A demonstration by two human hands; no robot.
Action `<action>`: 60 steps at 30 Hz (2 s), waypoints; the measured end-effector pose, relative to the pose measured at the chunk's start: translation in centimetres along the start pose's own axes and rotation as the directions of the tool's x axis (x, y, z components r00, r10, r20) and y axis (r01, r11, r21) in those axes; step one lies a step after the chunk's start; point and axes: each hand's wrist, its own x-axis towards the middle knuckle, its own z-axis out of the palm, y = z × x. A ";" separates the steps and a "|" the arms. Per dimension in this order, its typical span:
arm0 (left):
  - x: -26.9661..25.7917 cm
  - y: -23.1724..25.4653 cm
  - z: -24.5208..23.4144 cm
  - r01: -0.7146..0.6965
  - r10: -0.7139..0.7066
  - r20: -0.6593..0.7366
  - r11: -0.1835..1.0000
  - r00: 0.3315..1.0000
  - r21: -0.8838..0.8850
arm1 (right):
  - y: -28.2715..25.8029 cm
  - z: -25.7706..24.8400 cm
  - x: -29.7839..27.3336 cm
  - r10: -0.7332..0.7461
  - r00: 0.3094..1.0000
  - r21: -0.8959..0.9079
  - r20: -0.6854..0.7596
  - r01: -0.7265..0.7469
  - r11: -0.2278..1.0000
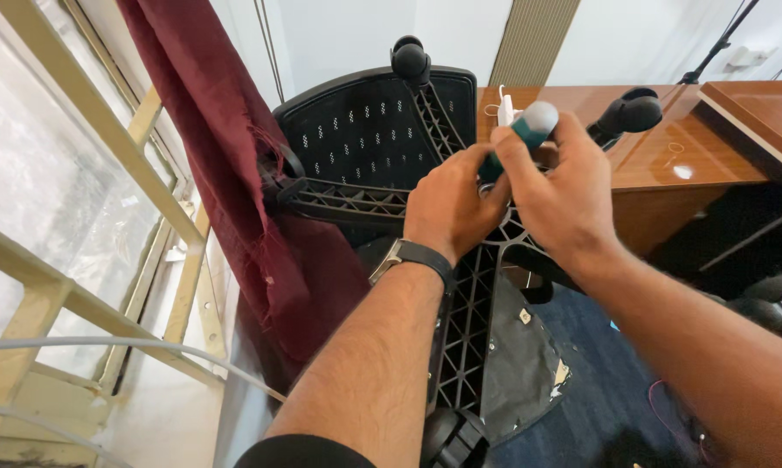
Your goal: The person uses a manual screwdriver to tighten a screw into the central hub of an overturned office chair base. The hands rotate the tool repeatedly to secure the screw while the chair remains upside down.
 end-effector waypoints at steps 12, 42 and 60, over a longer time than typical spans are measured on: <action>-0.3 -1.3 -0.7 0.222 -0.217 0.225 0.975 0.950 0.004 | 0.5 0.0 -0.6 -0.013 0.971 -0.037 0.237 0.022 0.999; -0.5 -0.2 0.8 0.473 -0.480 0.302 0.875 0.824 0.100 | 0.4 -1.6 1.0 0.143 0.940 -0.117 0.309 -0.112 0.987; -2.6 -3.6 2.4 -0.039 -0.115 0.291 0.878 0.950 0.477 | 2.5 -0.2 -0.6 -0.033 0.970 0.020 0.239 0.029 0.999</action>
